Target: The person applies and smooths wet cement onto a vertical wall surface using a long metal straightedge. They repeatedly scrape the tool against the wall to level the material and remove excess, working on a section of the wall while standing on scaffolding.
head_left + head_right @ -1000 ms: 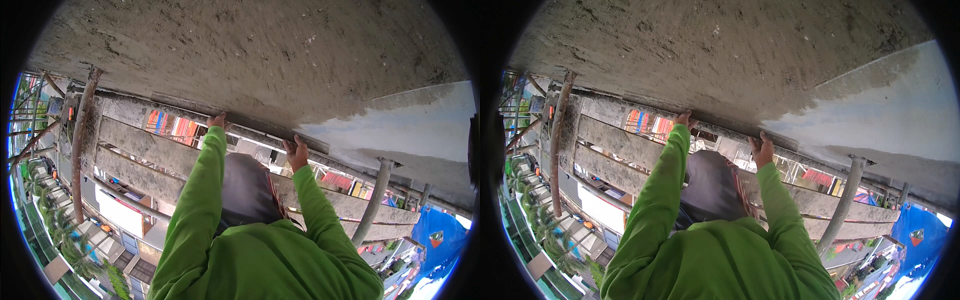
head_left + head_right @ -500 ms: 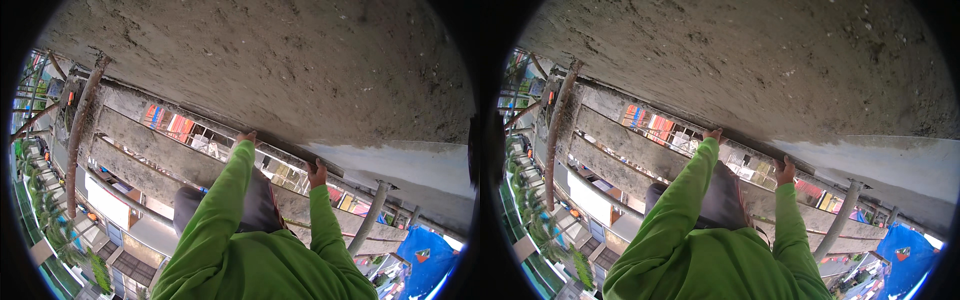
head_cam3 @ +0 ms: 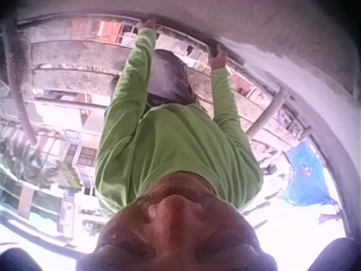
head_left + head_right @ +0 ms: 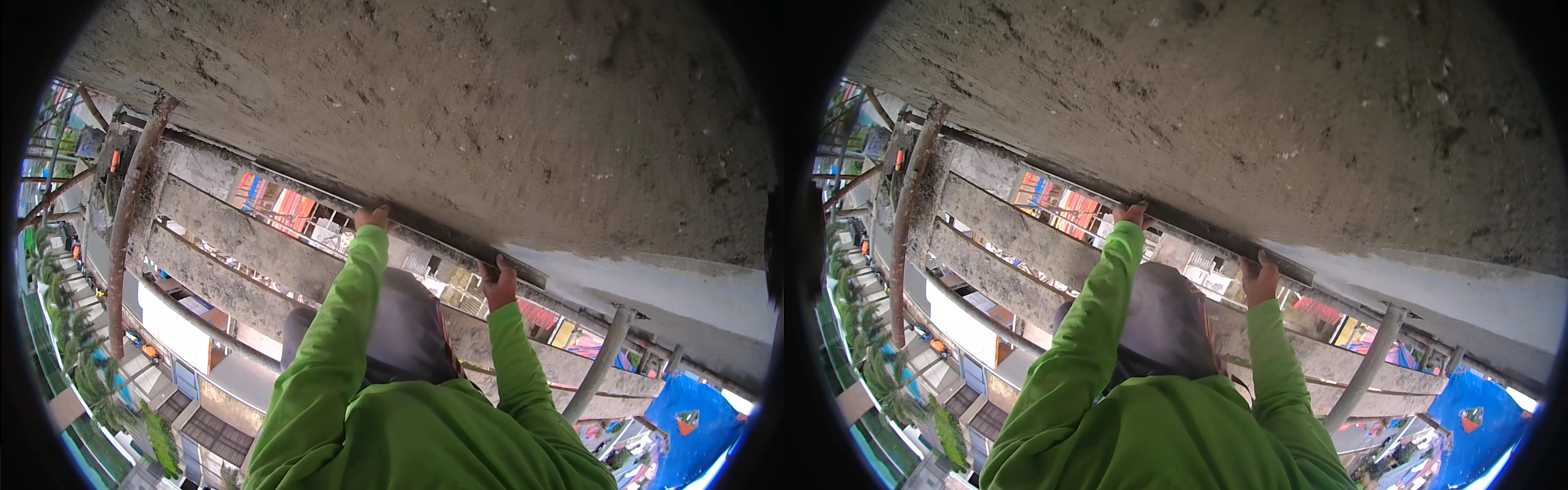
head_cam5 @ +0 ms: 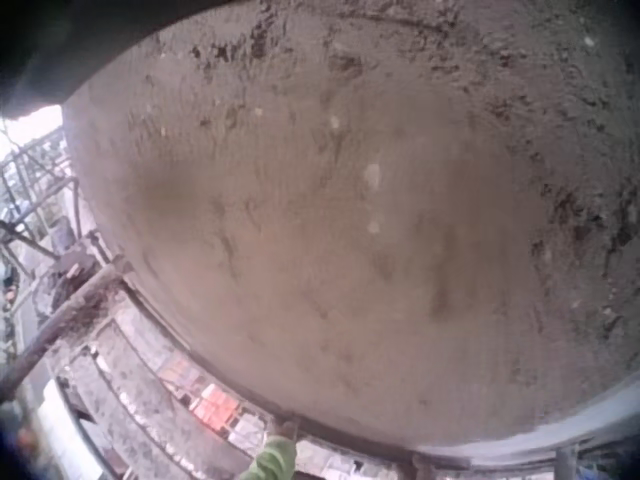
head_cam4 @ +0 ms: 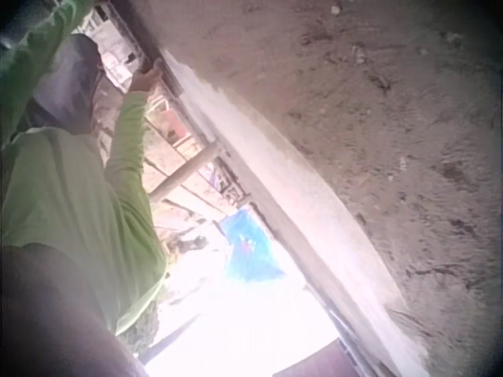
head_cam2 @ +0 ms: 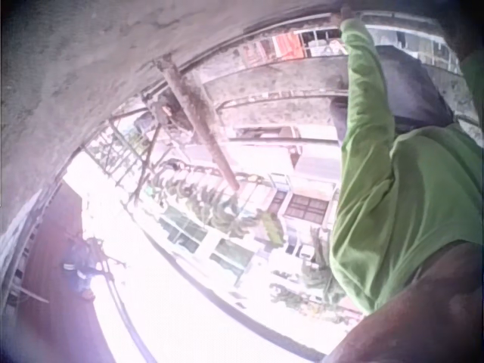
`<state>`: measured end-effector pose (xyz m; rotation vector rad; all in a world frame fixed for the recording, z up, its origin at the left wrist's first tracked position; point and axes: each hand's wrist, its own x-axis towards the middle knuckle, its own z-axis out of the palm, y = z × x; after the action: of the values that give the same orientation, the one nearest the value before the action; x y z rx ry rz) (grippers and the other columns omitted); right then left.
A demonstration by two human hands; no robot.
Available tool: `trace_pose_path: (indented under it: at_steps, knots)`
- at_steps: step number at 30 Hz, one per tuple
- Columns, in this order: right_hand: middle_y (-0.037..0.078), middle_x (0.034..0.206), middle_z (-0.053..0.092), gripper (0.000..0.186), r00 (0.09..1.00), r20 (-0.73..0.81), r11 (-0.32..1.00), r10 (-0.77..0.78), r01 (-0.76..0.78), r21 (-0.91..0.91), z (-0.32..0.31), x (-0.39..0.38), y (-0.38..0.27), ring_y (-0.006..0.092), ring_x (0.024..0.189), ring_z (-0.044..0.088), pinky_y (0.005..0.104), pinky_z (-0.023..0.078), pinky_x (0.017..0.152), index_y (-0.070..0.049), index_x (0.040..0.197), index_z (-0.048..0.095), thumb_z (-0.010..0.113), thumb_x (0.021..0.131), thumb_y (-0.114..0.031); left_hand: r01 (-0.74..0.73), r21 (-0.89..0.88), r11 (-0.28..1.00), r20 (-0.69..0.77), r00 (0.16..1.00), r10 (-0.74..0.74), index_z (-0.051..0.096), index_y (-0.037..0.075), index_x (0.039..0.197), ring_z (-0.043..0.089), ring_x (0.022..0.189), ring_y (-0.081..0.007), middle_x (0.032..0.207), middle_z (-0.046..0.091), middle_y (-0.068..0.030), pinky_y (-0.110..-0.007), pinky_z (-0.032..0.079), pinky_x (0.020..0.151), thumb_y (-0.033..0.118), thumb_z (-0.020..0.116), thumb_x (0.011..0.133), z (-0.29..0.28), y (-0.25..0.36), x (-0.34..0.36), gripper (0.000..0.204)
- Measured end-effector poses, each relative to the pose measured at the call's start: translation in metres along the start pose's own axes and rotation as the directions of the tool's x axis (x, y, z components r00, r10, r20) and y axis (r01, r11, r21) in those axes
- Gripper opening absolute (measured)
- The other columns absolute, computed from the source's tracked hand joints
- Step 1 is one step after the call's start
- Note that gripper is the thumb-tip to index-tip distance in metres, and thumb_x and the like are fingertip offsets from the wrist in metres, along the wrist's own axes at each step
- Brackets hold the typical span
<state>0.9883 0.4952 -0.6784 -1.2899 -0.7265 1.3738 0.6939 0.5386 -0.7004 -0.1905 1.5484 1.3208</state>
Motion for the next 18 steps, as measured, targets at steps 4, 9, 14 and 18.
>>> trace_pose_path:
  at_steps: [4, 9, 14, 18]
  knots:
    - [0.015, 0.091, 0.055, 0.021, 0.986, 0.006, 0.948, 0.168, -0.163, 0.274, -0.002, 0.010, 0.006, 0.0207, 0.082, 0.057, 0.0313, 0.048, 0.075, 0.004, 0.094, 0.047, 0.055, 0.077, -0.003, -0.022, 0.052, 0.998, -0.005, 1.000, 0.022, 0.029, -0.006, 0.103, 0.054, 0.072, -0.0262, 0.091, 0.045, -0.0172, -0.040, 0.055, 0.056, 0.005, 0.060, 0.069, 0.005, 0.011, 0.001, 0.047]
    - [0.014, 0.095, 0.054, 0.018, 0.933, 0.041, 0.806, 0.358, -0.331, 0.492, 0.027, -0.001, -0.030, 0.0211, 0.089, 0.053, 0.0340, 0.045, 0.081, 0.004, 0.093, 0.048, 0.048, 0.082, -0.010, -0.011, 0.047, 0.999, 0.001, 1.000, 0.011, 0.032, -0.008, 0.105, 0.054, 0.077, -0.0277, 0.097, 0.045, -0.0195, -0.040, 0.055, 0.058, 0.006, 0.061, 0.070, 0.003, 0.005, -0.005, 0.048]
    - [0.014, 0.094, 0.054, 0.021, 0.834, 0.239, 0.537, -0.498, 0.513, -0.670, -0.059, -0.001, -0.014, 0.0205, 0.085, 0.055, 0.0311, 0.046, 0.079, 0.005, 0.094, 0.048, 0.052, 0.081, -0.011, 0.107, 0.120, 0.987, 0.018, 0.994, -0.110, 0.034, -0.009, 0.108, 0.053, 0.085, -0.0326, 0.105, 0.043, -0.0216, -0.043, 0.054, 0.061, 0.004, 0.059, 0.073, 0.038, -0.059, -0.016, 0.045]
    - [0.016, 0.088, 0.055, 0.029, 0.897, 0.182, 0.654, -0.402, 0.421, -0.629, -0.092, 0.001, -0.028, 0.0204, 0.078, 0.057, 0.0291, 0.048, 0.070, 0.004, 0.096, 0.048, 0.061, 0.072, -0.002, 0.145, 0.051, 0.988, 0.059, 0.987, -0.148, 0.034, -0.009, 0.108, 0.051, 0.087, -0.0351, 0.108, 0.041, -0.0217, -0.049, 0.052, 0.063, 0.003, 0.058, 0.073, 0.057, -0.081, -0.040, 0.043]
